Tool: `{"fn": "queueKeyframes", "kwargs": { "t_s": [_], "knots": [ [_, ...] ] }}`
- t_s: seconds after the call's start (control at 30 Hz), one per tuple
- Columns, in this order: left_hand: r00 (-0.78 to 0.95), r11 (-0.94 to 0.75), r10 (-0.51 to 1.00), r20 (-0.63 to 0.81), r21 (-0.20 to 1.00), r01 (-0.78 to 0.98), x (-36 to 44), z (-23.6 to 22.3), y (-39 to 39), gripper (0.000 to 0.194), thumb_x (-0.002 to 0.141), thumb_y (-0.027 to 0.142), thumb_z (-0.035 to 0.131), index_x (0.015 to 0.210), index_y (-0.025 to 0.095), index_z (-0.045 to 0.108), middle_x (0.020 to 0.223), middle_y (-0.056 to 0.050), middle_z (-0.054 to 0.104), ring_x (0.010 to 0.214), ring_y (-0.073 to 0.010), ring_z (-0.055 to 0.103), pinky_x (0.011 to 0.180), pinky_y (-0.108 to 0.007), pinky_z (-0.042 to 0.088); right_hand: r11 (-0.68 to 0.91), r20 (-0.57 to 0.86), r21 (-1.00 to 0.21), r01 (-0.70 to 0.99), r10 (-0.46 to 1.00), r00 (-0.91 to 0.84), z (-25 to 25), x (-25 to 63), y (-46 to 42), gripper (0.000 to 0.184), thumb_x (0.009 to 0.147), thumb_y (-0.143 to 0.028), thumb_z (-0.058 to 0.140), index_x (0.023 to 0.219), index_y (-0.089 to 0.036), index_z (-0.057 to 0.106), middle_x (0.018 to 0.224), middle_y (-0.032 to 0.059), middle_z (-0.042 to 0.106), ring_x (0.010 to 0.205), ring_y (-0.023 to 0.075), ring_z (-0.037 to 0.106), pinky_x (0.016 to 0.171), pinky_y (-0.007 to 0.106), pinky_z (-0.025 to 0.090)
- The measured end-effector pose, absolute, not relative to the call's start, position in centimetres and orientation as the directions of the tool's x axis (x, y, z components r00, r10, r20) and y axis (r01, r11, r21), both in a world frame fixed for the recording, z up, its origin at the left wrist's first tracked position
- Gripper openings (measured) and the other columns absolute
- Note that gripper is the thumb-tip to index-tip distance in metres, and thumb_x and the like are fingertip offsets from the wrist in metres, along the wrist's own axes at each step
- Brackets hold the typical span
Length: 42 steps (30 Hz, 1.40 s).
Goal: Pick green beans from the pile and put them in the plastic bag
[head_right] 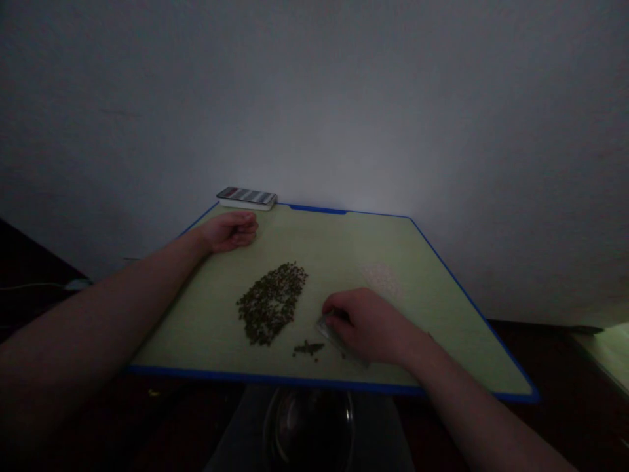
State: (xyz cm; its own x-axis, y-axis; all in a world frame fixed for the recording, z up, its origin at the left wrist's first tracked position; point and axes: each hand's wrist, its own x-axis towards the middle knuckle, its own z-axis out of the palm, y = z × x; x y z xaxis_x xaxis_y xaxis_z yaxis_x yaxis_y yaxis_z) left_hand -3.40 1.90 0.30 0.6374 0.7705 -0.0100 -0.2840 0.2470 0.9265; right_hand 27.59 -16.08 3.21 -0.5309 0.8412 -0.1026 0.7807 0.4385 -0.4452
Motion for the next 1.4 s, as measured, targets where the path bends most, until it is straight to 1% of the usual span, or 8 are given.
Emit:
{"fn": "queueKeyframes", "kwargs": {
  "t_s": [0.17,0.43,0.7,0.8,0.9,1.0,1.13,1.4],
  "knots": [
    [0.645,0.253,0.764,-0.005,0.922,-0.292,-3.4,0.1,2.0,0.026,0.076,0.018,0.058,0.058,0.015,0.04,0.05,0.005,0.033,0.037,-0.0044,0.03,0.032,-0.014,0.021,0.496,-0.127,-0.439,0.749,0.791,-0.598,3.7,26.1,-16.8,0.02,0.081,-0.017,0.049,0.085,-0.017,0.068,0.075,0.004,0.067,0.066,0.0133,0.055,0.06,0.023,0.036],
    [0.634,0.234,0.773,-0.002,0.93,-0.282,-3.4,0.3,1.9,0.028,0.078,0.019,0.057,0.056,0.015,0.039,0.049,0.005,0.033,0.036,-0.0043,0.03,0.032,-0.015,0.021,0.497,-0.182,-0.473,0.728,0.753,-0.632,3.8,26.1,-18.6,0.018,0.081,-0.017,0.051,0.088,-0.019,0.068,0.079,0.003,0.068,0.07,0.0137,0.057,0.062,0.024,0.037],
    [0.633,0.245,0.774,-0.015,0.929,-0.277,-3.3,0.3,1.8,0.027,0.077,0.019,0.057,0.057,0.016,0.039,0.049,0.005,0.032,0.036,-0.0043,0.03,0.032,-0.015,0.021,0.493,-0.196,-0.524,0.694,0.724,-0.662,4.0,26.7,-19.5,0.015,0.082,-0.018,0.052,0.084,-0.019,0.067,0.074,0.0001,0.066,0.066,0.0112,0.056,0.059,0.022,0.037],
    [0.634,0.24,0.773,-0.01,0.93,-0.278,-3.4,0.3,1.9,0.027,0.076,0.019,0.058,0.056,0.015,0.04,0.049,0.005,0.032,0.036,-0.0045,0.03,0.032,-0.015,0.021,0.508,-0.136,-0.533,0.677,0.738,-0.661,4.2,27.0,-18.7,0.017,0.084,-0.018,0.05,0.088,-0.019,0.067,0.081,0.0016,0.067,0.072,0.0128,0.058,0.065,0.023,0.04],
    [0.634,0.243,0.773,-0.006,0.927,-0.286,-3.4,0.2,1.9,0.027,0.075,0.019,0.059,0.056,0.015,0.04,0.049,0.005,0.032,0.036,-0.0045,0.03,0.032,-0.015,0.021,0.558,-0.04,-0.487,0.671,0.754,-0.656,4.3,26.5,-17.2,0.022,0.085,-0.016,0.047,0.095,-0.018,0.066,0.089,0.0049,0.068,0.081,0.0153,0.059,0.073,0.026,0.042],
    [0.631,0.241,0.776,-0.003,0.926,-0.292,-3.4,0.3,1.8,0.028,0.076,0.019,0.059,0.057,0.015,0.04,0.049,0.005,0.032,0.036,-0.0044,0.029,0.032,-0.015,0.022,0.62,-0.015,-0.434,0.654,0.721,-0.693,4.3,25.1,-15.9,0.028,0.081,-0.008,0.044,0.097,-0.017,0.065,0.094,0.0068,0.067,0.085,0.0169,0.058,0.077,0.029,0.042],
    [0.625,0.235,0.78,-0.006,0.929,-0.285,-3.4,0.4,1.7,0.027,0.076,0.019,0.058,0.057,0.015,0.04,0.05,0.005,0.033,0.037,-0.0044,0.03,0.033,-0.015,0.021,0.663,-0.056,-0.437,0.608,0.655,-0.754,4.4,23.3,-15.5,0.025,0.08,-0.008,0.046,0.094,-0.016,0.066,0.091,0.0066,0.067,0.083,0.0168,0.058,0.076,0.028,0.042],
    [0.628,0.231,0.778,-0.003,0.931,-0.282,-3.4,0.2,2.0,0.028,0.075,0.021,0.06,0.056,0.015,0.04,0.05,0.005,0.033,0.037,-0.0043,0.029,0.032,-0.015,0.02,0.657,-0.126,-0.516,0.549,0.576,-0.808,4.5,22.8,-17.3,0.027,0.079,-0.007,0.048,0.095,-0.018,0.067,0.094,0.0053,0.068,0.086,0.0158,0.059,0.077,0.027,0.042]
  ]
}}
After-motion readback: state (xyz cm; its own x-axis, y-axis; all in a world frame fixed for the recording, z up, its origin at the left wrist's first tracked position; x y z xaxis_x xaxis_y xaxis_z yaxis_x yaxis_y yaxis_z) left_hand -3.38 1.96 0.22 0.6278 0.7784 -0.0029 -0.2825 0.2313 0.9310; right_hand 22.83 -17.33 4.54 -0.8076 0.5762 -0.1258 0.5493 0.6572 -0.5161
